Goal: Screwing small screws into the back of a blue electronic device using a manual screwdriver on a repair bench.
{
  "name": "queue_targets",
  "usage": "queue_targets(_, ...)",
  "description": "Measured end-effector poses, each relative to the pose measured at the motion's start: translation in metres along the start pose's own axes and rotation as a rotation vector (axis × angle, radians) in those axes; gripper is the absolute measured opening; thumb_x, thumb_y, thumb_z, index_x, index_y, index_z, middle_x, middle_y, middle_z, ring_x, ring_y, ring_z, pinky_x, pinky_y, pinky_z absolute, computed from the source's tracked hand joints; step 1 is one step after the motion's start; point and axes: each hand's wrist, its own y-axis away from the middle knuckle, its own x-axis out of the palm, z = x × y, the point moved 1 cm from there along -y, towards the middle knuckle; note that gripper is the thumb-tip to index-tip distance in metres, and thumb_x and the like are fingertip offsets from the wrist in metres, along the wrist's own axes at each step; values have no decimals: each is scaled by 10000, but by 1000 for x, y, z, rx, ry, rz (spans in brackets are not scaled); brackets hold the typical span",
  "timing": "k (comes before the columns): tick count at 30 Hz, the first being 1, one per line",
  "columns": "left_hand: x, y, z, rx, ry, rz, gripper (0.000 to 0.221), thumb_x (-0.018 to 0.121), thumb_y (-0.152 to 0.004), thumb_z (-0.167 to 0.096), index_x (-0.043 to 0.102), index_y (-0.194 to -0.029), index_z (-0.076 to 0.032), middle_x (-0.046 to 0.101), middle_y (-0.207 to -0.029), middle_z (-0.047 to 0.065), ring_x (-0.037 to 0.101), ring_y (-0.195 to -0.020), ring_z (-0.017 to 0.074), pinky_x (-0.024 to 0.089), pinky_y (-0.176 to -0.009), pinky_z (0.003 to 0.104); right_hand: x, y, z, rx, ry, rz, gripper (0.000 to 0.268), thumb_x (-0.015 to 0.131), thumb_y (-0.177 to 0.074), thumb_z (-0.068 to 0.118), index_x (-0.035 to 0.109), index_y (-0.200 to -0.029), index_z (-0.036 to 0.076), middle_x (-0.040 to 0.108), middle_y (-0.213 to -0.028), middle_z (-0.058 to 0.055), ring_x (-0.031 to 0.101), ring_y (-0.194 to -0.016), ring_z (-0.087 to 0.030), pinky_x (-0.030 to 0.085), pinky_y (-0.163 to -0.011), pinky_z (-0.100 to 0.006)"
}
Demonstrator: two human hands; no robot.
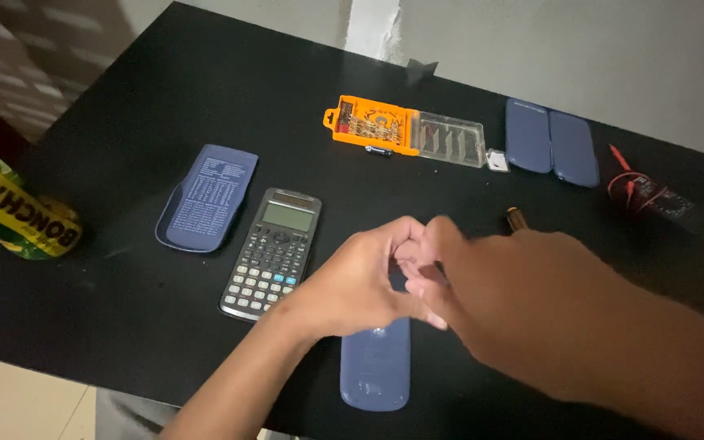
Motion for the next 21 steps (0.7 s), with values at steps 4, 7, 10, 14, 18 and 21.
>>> queue_targets(4, 0, 4, 4, 83, 14, 61, 527, 901, -699, -142, 531, -1074, -145, 770, -975, 19, 747, -968, 152, 585, -897, 349, 11, -10, -3, -127, 137, -25, 342, 607, -954, 377, 369, -1144, 223, 630, -675, 35, 631, -542, -279, 435, -475, -436)
queue_targets(7, -2, 7, -3, 195, 289, 218, 377, 721, -922, -12, 527, -1239, -77, 727, -1083, 85, 713, -1072, 204, 539, -1092, 370, 7, -13, -6, -12, 27, 172, 373, 630, -948, 244, 347, -1189, 254, 659, -779, 31, 646, -586, -193, 492, -544, -367)
queue_targets(10, -3, 3, -9, 142, 87, 139, 517, 755, -862, -7, 536, -1324, -84, 789, -1043, 65, 776, -1083, 219, 573, -1050, 381, 60, -38, -30, -138, -56, 53, 618, 756, -898, 477, 337, -1293, 251, 651, -896, 47, 695, -733, -109, 540, -626, -309)
queue_targets(14, -1, -1, -4, 167, -147, 70, 379, 863, -808, -155, 501, -910, -195, 625, -882, -26, 591, -817, 142, 520, -726, 326, 55, -33, -27, -198, -196, -76, 416, 747, -798, 240, 523, -1144, 293, 582, -1088, 77, 648, -890, -168, 519, -678, -401)
queue_targets(18, -2, 0, -6, 121, -123, -11, 623, 867, -676, -73, 598, -1236, -122, 719, -1005, 24, 723, -930, 165, 606, -795, 313, -2, 1, -2, -33, -293, 29, 436, 661, -949, 609, 495, -1231, 321, 593, -1221, 148, 742, -914, -157, 573, -805, -412)
queue_targets(21, 0, 2, -3, 94, -107, -34, 883, 957, -559, -198, 591, -1360, -129, 699, -824, -14, 708, -793, 125, 547, -695, 284, 35, -15, -17, -327, 182, -174, 400, 753, -840, 218, 578, -1186, 316, 540, -1076, -2, 708, -750, -280, 571, -478, -493)
